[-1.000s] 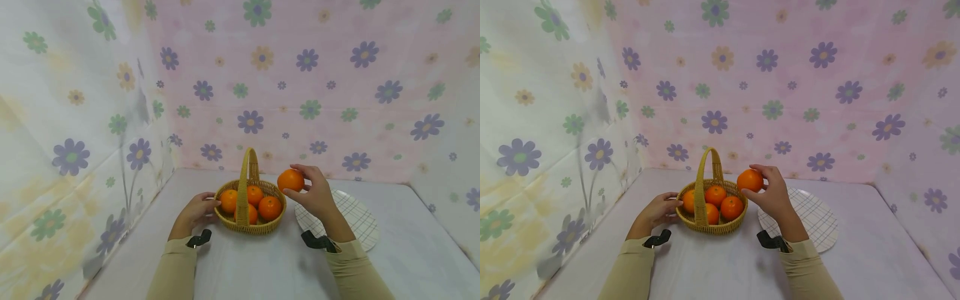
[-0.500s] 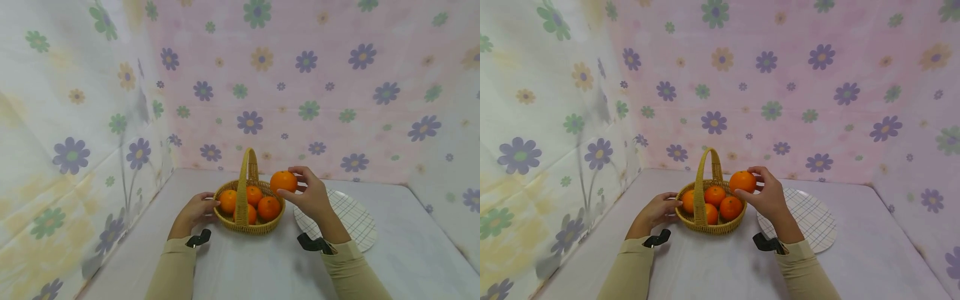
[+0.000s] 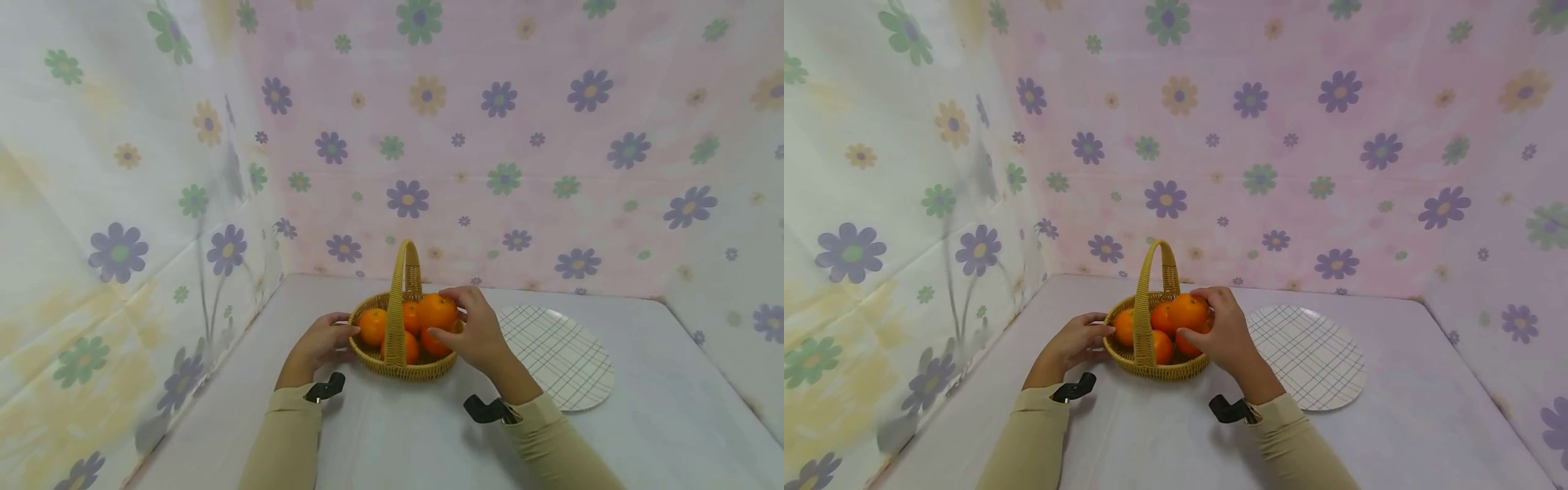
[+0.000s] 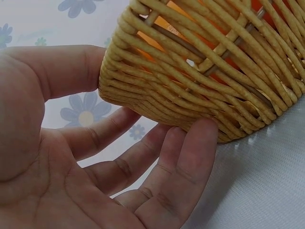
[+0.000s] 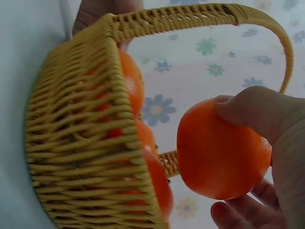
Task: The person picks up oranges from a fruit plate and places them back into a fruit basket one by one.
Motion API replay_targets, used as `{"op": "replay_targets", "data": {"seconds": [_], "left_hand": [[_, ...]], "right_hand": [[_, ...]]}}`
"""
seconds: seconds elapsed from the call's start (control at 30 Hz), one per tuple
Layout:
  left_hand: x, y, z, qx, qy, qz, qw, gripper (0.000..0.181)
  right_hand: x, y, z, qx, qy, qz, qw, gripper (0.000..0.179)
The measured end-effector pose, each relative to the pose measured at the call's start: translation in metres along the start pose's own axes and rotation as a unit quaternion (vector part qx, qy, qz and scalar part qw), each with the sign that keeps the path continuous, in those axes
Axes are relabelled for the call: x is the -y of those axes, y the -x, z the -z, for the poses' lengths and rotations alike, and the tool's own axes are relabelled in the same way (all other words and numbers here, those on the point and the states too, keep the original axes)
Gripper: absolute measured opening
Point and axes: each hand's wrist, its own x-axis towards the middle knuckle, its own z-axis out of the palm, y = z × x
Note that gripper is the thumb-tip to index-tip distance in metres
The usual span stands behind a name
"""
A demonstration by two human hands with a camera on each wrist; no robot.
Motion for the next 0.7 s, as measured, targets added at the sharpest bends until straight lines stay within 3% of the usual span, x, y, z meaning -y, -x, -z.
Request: {"op": "replay_targets", "data": {"seconds": [0.33,0.53,0.7], "left_hand": [[-0.006,-0.004,-0.001,0.007,0.01,-0.004,0.9999,0.058],[-0.001,-0.003,0.0,-0.002,-0.001,0.015,0.9999,0.059],[0.001,-0.003,0.0,-0.002,0.0,0.005,1.0,0.059]], "right_hand": [[-0.001,0.002,-0.018,-0.016,-0.025,0.032,0.999,0.058],[-0.006,0.006,-0.027,-0.016,-0.014,0.046,0.9987,0.058],[-0.009,0.006,-0.031,-0.016,-0.014,0.074,0.9971,0.058]]}}
